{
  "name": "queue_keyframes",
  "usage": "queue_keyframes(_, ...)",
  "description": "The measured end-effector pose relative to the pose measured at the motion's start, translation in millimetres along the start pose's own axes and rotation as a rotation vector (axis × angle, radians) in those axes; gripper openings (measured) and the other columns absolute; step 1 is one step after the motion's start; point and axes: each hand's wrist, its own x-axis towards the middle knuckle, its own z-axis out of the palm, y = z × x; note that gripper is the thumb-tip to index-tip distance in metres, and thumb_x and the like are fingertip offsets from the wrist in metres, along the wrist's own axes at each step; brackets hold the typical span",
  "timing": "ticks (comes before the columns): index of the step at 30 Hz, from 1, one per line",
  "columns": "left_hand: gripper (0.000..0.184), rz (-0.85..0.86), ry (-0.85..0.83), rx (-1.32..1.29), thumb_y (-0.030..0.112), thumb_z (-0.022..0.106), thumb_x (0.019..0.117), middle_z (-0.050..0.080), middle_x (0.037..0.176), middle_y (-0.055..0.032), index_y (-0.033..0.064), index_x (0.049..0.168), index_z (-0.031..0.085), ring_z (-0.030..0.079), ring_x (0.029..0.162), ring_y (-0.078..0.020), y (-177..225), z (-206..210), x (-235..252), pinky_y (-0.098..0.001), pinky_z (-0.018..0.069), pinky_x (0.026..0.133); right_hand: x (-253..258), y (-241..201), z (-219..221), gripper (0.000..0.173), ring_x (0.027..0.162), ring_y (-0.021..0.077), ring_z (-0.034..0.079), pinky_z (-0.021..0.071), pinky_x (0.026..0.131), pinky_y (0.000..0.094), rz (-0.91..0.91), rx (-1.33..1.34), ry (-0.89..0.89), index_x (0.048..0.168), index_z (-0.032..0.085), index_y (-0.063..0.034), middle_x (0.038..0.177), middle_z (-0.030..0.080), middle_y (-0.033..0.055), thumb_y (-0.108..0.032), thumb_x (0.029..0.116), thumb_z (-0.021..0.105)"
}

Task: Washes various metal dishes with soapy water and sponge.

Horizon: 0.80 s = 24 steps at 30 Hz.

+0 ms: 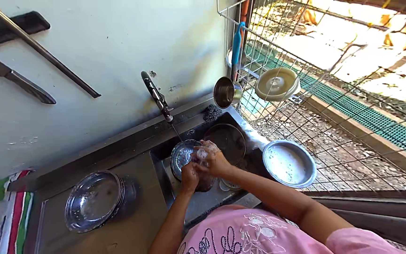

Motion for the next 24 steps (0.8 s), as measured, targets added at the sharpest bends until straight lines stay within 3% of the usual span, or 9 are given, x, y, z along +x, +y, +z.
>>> queue_keyframes(2, 0.025, 0.141, 0.068, 0.085, 0.003, 0.055, 0.0966, 0.068, 0.073, -0.0226, -0.0160, 0.088, 0.069, 0.069, 0.067, -0.0260, 4, -4, -3, -0.0377, 0.0564, 0.069, 11, 26, -17, 0.039, 0.127, 0.0348, 0.061, 0.0440, 0.112, 0.0492, 0.082, 0.238, -0.005, 0.117, 0.073, 0.0048, 0.126, 0.068, 0.0238, -0.027, 0.0943, 0.066)
queue_keyframes(4, 0.036, 0.274, 0.185, 0.128, 0.012, 0.051, 0.0993, 0.059, 0.059, -0.0160, -0.0118, 0.076, 0.064, 0.060, 0.053, -0.0170, 5, -5, -9, -0.0282, 0.0503, 0.056, 26, 61, -32, 0.030, 0.096, 0.0118, 0.066, 0.0538, 0.092, 0.0310, 0.248, 0.527, 0.013, 0.111, 0.068, 0.0090, 0.105, 0.071, 0.0129, -0.016, 0.0972, 0.059)
queue_keyframes(7, 0.043, 0.237, 0.112, 0.052, 0.020, 0.049, 0.1024, 0.055, 0.058, -0.0113, -0.0103, 0.075, 0.062, 0.055, 0.053, -0.0101, 2, -10, -13, -0.0230, 0.0472, 0.056, 36, 72, -41, 0.021, 0.072, 0.0042, 0.063, 0.0550, 0.076, 0.0273, 0.395, 0.530, -0.015, 0.093, 0.068, 0.0017, 0.079, 0.067, 0.0011, -0.019, 0.0962, 0.065)
queue_keyframes(11, 0.027, -0.215, -0.226, -0.128, 0.005, 0.050, 0.1034, 0.067, 0.089, -0.0193, -0.0160, 0.102, 0.066, 0.063, 0.085, -0.0156, 12, -15, 3, -0.0316, 0.0502, 0.084, 46, -6, -36, 0.040, 0.108, 0.0409, 0.067, 0.0473, 0.097, 0.0627, 0.240, -0.079, -0.383, 0.103, 0.074, 0.0037, 0.106, 0.072, 0.0238, -0.034, 0.0983, 0.061)
queue_keyframes(14, 0.029, -0.348, -0.102, -0.226, 0.004, 0.045, 0.1048, 0.067, 0.106, -0.0257, -0.0178, 0.111, 0.064, 0.063, 0.101, -0.0213, 17, -17, 11, -0.0359, 0.0478, 0.096, 51, 7, -36, 0.038, 0.115, 0.0366, 0.065, 0.0462, 0.105, 0.0556, 0.319, 0.110, -0.307, 0.116, 0.072, 0.0055, 0.116, 0.070, 0.0237, -0.028, 0.0994, 0.065)
queue_keyframes(18, 0.040, -0.678, 0.250, -0.483, 0.019, 0.036, 0.1122, 0.061, 0.124, -0.0239, -0.0123, 0.129, 0.055, 0.060, 0.111, -0.0193, 18, -18, 16, -0.0368, 0.0490, 0.099, 12, 78, -16, 0.048, 0.088, 0.0242, 0.067, 0.0546, 0.086, 0.0461, 0.775, 0.451, 0.025, 0.113, 0.068, 0.0033, 0.098, 0.069, 0.0170, -0.042, 0.1041, 0.056)
queue_keyframes(21, 0.046, -0.798, 0.339, -0.570, 0.025, 0.033, 0.1132, 0.052, 0.141, -0.0265, -0.0092, 0.140, 0.048, 0.054, 0.126, -0.0261, 1, -6, 19, -0.0429, 0.0433, 0.108, -31, 27, 14, 0.043, 0.136, 0.0355, 0.054, 0.0383, 0.118, 0.0510, 0.511, 0.235, 0.032, 0.134, 0.064, 0.0034, 0.140, 0.060, 0.0237, -0.025, 0.1045, 0.052)
queue_keyframes(22, 0.046, -0.804, 0.309, -0.575, 0.025, 0.034, 0.1132, 0.053, 0.141, -0.0269, -0.0099, 0.141, 0.048, 0.054, 0.127, -0.0269, -2, -1, 16, -0.0435, 0.0422, 0.108, -37, 9, 22, 0.040, 0.141, 0.0398, 0.048, 0.0344, 0.120, 0.0540, 0.349, 0.156, -0.005, 0.134, 0.066, 0.0012, 0.145, 0.057, 0.0246, -0.020, 0.1026, 0.054)
queue_keyframes(24, 0.041, -0.773, 0.223, -0.580, 0.022, 0.033, 0.1130, 0.063, 0.115, -0.0198, -0.0093, 0.128, 0.054, 0.062, 0.103, -0.0191, 1, 9, 10, -0.0376, 0.0521, 0.092, -25, -7, 22, 0.034, 0.138, 0.0448, 0.051, 0.0377, 0.116, 0.0592, 0.077, 0.070, -0.016, 0.126, 0.073, -0.0053, 0.139, 0.062, 0.0239, -0.012, 0.0939, 0.064)
